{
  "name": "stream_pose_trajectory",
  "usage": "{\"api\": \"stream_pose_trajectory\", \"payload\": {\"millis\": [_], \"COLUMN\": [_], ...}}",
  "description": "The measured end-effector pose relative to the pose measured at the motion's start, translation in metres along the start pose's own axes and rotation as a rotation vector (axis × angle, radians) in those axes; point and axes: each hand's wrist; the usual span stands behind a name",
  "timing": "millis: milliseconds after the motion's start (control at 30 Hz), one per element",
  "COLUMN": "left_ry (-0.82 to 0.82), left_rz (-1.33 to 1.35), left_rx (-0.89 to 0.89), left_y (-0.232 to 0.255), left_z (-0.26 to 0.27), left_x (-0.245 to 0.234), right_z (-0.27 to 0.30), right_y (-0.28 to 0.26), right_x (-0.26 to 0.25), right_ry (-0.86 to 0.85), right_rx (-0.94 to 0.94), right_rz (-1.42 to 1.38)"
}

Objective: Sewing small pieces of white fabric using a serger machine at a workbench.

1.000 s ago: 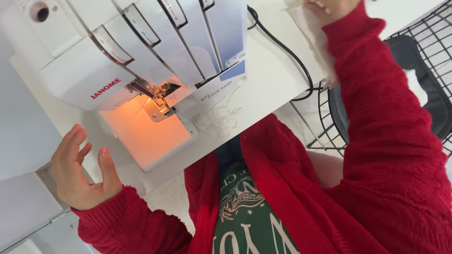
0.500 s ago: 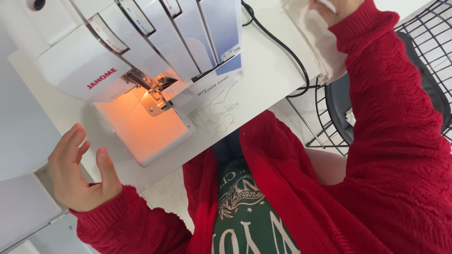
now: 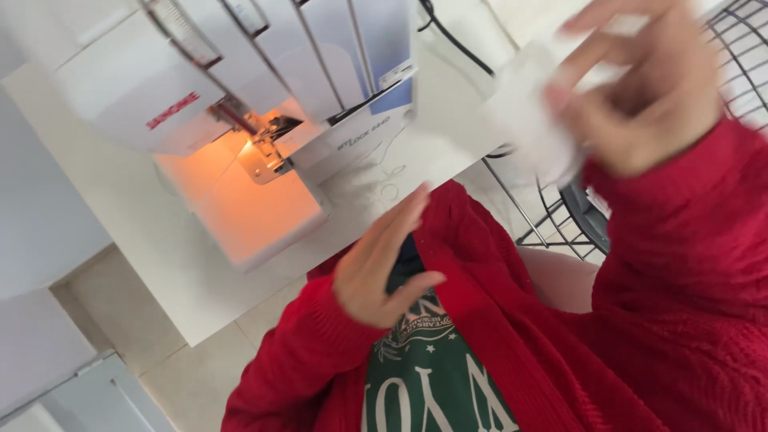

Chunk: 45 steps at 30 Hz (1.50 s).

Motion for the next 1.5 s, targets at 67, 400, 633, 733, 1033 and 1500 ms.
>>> {"api": "stream_pose_trajectory", "payload": {"millis": [67, 400, 633, 733, 1033, 1500], "left_ry": [-0.036, 0.191, 0.557, 0.853, 0.866, 0.298], "left_rz": [0.163, 0.216, 0.419, -0.023, -0.778, -1.016], "left_rx": [-0.004, -0.168, -0.161, -0.308, -0.341, -0.027], "left_y": [0.005, 0.022, 0.011, -0.025, -0.038, -0.026], "left_z": [-0.008, 0.012, 0.101, 0.139, 0.135, 0.064], "left_x": [0.008, -0.039, -0.084, -0.112, -0.142, -0.078], "right_z": [0.039, 0.010, -0.009, -0.023, -0.035, -0.040], "right_y": [-0.084, -0.097, -0.077, -0.068, -0.073, -0.085], "right_x": [0.080, 0.128, 0.186, 0.218, 0.289, 0.257], "right_ry": [-0.028, -0.411, -0.721, -0.457, -0.050, -0.007], "right_rx": [-0.006, -0.392, -0.141, -0.275, -0.539, -0.665], "right_rz": [-0.031, -0.329, -0.242, -0.265, 0.124, 0.197]}}
Point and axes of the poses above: each hand's wrist, its own z-axis away from the middle knuckle, its own x-axis out of the palm, y = z × x
